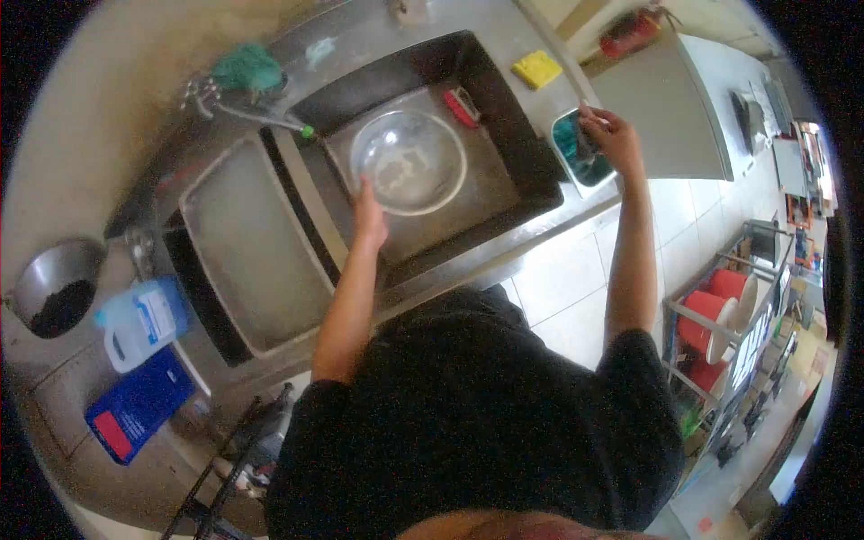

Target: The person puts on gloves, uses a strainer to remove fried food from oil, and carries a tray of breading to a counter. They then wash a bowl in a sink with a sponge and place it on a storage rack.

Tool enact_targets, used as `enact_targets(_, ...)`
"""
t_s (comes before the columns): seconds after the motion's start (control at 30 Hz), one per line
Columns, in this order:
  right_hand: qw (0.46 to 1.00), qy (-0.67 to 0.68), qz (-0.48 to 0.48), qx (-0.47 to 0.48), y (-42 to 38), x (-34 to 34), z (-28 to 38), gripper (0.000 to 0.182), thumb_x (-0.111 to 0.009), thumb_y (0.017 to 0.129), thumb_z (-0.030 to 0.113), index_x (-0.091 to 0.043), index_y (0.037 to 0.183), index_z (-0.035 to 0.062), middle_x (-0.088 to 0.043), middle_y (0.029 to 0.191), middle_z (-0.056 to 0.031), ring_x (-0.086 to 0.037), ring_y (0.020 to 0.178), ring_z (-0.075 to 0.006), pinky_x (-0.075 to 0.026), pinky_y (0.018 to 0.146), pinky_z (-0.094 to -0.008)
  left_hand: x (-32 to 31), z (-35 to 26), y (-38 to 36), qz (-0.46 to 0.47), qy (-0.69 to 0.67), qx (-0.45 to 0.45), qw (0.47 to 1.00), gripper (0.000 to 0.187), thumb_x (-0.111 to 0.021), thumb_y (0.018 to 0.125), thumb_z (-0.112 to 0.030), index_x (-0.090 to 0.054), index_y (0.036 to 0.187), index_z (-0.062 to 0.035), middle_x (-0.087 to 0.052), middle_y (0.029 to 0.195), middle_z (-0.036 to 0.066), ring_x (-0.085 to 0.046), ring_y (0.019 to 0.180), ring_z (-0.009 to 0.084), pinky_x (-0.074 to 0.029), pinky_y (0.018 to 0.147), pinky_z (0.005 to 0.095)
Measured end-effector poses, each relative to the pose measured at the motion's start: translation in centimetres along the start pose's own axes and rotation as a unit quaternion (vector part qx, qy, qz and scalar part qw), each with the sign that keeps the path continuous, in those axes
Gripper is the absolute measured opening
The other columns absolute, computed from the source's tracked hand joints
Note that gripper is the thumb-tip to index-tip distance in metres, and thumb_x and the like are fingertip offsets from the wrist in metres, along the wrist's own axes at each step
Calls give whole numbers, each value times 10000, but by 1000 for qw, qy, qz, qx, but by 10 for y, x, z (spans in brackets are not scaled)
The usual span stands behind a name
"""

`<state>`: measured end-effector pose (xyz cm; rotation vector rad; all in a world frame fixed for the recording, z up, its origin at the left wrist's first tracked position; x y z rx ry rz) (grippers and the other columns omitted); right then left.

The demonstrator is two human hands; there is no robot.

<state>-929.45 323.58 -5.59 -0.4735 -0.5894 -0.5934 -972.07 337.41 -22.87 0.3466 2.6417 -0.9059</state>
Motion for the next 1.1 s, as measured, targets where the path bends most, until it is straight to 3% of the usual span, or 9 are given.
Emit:
enact_targets(0.17,989,26,47,135,-40,-173,51,401,-756,775,248,-632,1080,19,-704,996,-121,-682,901,-253,-521,795,-340,-64,-31,-25,-13,130,-100,986,606,-397,998,-444,-200,1498,-166,-297,1475,209,-360,1326,343,-321,1082,426)
enact_targets(0.27,987,-91,-113,66,-45,-298,22,250,-706,789,238,-704,991,90,-684,879,-204,-672,839,-344,-513,776,-451,-83,-33,-32,-42,315,-256,913,487,-351,1017,-290,-278,1472,-133,-347,1413,242,-369,1291,357,-319,1070,437)
enact_targets(0.43,999,27,-13,45,-50,-318,79,272,-681,791,196,-701,1037,81,-679,932,-207,-670,842,-348,-522,790,-411,-52,-13,-28,-75,368,-285,882,470,-364,1007,-232,-314,1448,-78,-436,1326,241,-422,1225,367,-329,1038,444)
enact_targets(0.53,955,117,42,270,-51,-333,103,211,-653,818,214,-725,987,109,-673,956,-202,-666,858,-340,-526,781,-403,-38,-35,-19,-52,322,-250,912,476,-360,1014,-267,-316,1443,-66,-446,1340,227,-455,1211,342,-335,1037,439)
enact_targets(0.7,953,-138,161,217,-36,-331,71,189,-651,769,84,-735,938,101,-677,969,-170,-655,870,-339,-521,796,-404,-20,-40,-11,-69,362,-239,898,492,-372,1019,-320,-326,1437,-64,-430,1386,219,-392,1318,313,-314,1074,421)
enact_targets(0.77,972,22,-24,233,-33,-332,88,184,-654,761,82,-733,927,95,-673,959,-176,-653,891,-337,-518,803,-404,-31,-35,-19,-46,357,-279,890,494,-391,1014,-324,-351,1421,-48,-457,1356,219,-410,1298,326,-300,1089,423)
enact_targets(0.9,916,-90,184,345,-45,-358,44,226,-663,788,130,-710,1006,90,-660,990,-201,-647,863,-360,-515,799,-426,-31,-88,-32,-19,242,-140,960,527,-375,1008,-410,-362,1424,-86,-503,1302,216,-466,1235,334,-323,1069,410)
enact_targets(1.0,980,-119,59,148,-34,-351,56,293,-681,808,202,-687,1086,109,-645,1017,-232,-653,873,-362,-513,811,-433,-3,-48,5,-4,374,-199,906,551,-383,1004,-429,-327,1449,-109,-472,1366,198,-474,1242,320,-349,1050,416)
enact_targets(1.1,964,89,157,194,-33,-375,67,520,-715,800,302,-580,1283,167,-609,1130,-240,-643,962,-332,-490,889,-418,-11,-41,1,23,354,-132,925,570,-383,1005,-434,-292,1471,-121,-343,1483,143,-306,1371,272,-229,1124,390)
Point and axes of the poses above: each hand's wrist, its own y-axis towards the middle knuckle, its own x-axis out of the back of the hand, z = x × y, the point moved 1 cm from there along y, towards the middle knuckle
